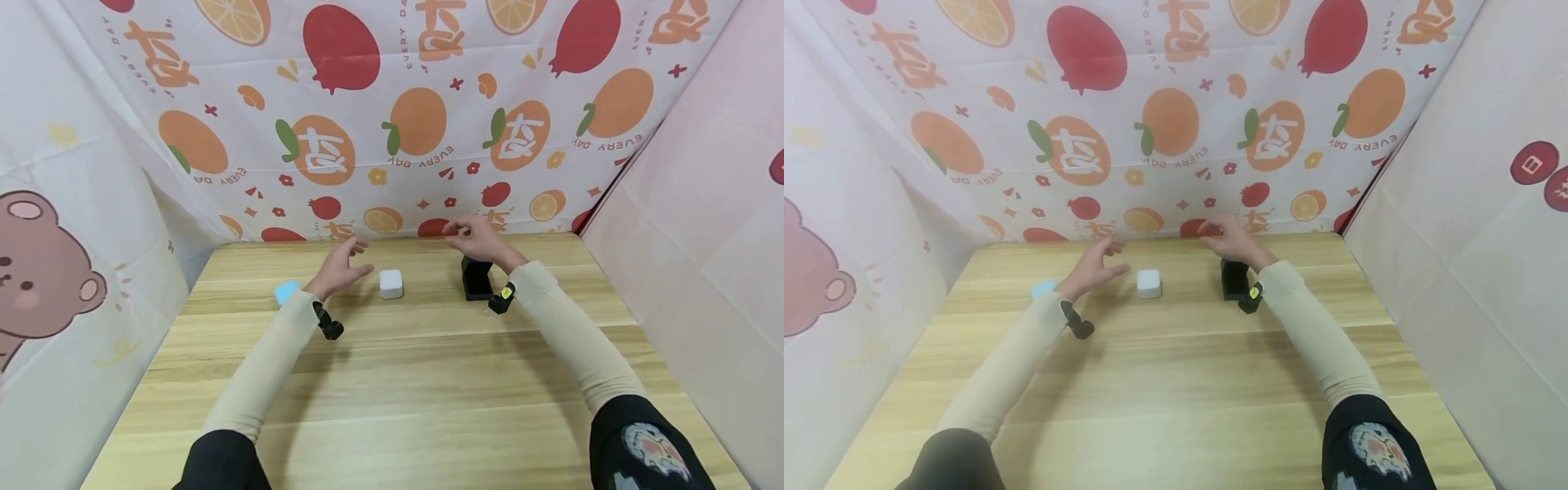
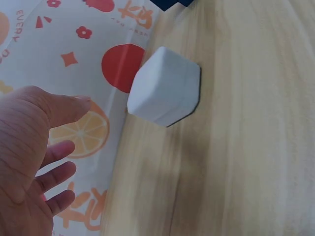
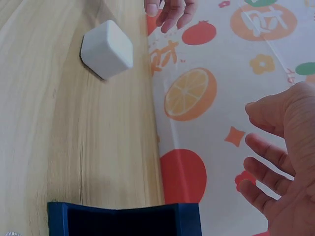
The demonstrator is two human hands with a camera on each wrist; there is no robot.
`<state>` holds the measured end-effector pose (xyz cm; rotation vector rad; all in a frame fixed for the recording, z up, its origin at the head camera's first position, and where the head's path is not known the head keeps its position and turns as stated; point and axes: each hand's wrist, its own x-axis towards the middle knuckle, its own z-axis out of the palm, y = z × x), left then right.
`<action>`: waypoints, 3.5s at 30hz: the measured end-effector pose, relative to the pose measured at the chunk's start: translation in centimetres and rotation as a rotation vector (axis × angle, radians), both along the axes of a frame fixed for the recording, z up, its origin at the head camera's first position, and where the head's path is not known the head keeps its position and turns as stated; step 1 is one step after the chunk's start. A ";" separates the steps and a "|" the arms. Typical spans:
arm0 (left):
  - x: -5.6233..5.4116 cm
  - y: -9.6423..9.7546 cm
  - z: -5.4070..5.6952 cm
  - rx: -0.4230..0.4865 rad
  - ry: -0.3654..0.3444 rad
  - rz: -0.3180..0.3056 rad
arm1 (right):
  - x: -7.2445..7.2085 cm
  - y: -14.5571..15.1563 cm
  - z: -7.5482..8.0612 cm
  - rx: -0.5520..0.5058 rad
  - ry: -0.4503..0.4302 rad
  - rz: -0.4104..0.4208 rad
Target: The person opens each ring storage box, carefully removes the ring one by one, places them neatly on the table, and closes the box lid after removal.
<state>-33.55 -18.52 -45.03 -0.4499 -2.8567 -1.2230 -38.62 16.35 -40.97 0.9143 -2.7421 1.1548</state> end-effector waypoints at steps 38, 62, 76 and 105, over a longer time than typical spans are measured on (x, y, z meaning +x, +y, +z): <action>1.4 0.6 -3.8 0.105 -0.063 -0.037 | 0.7 -5.7 -4.4 0.008 -0.097 0.141; 1.7 1.5 -5.7 0.127 -0.046 -0.049 | 1.2 -8.8 -7.3 -0.029 -0.137 0.190; 1.9 1.8 -6.1 0.131 -0.033 -0.043 | 1.9 -9.2 -8.1 0.001 -0.188 0.176; 1.6 2.6 -6.4 0.136 -0.017 -0.050 | 2.3 -9.8 -8.7 0.009 -0.185 0.192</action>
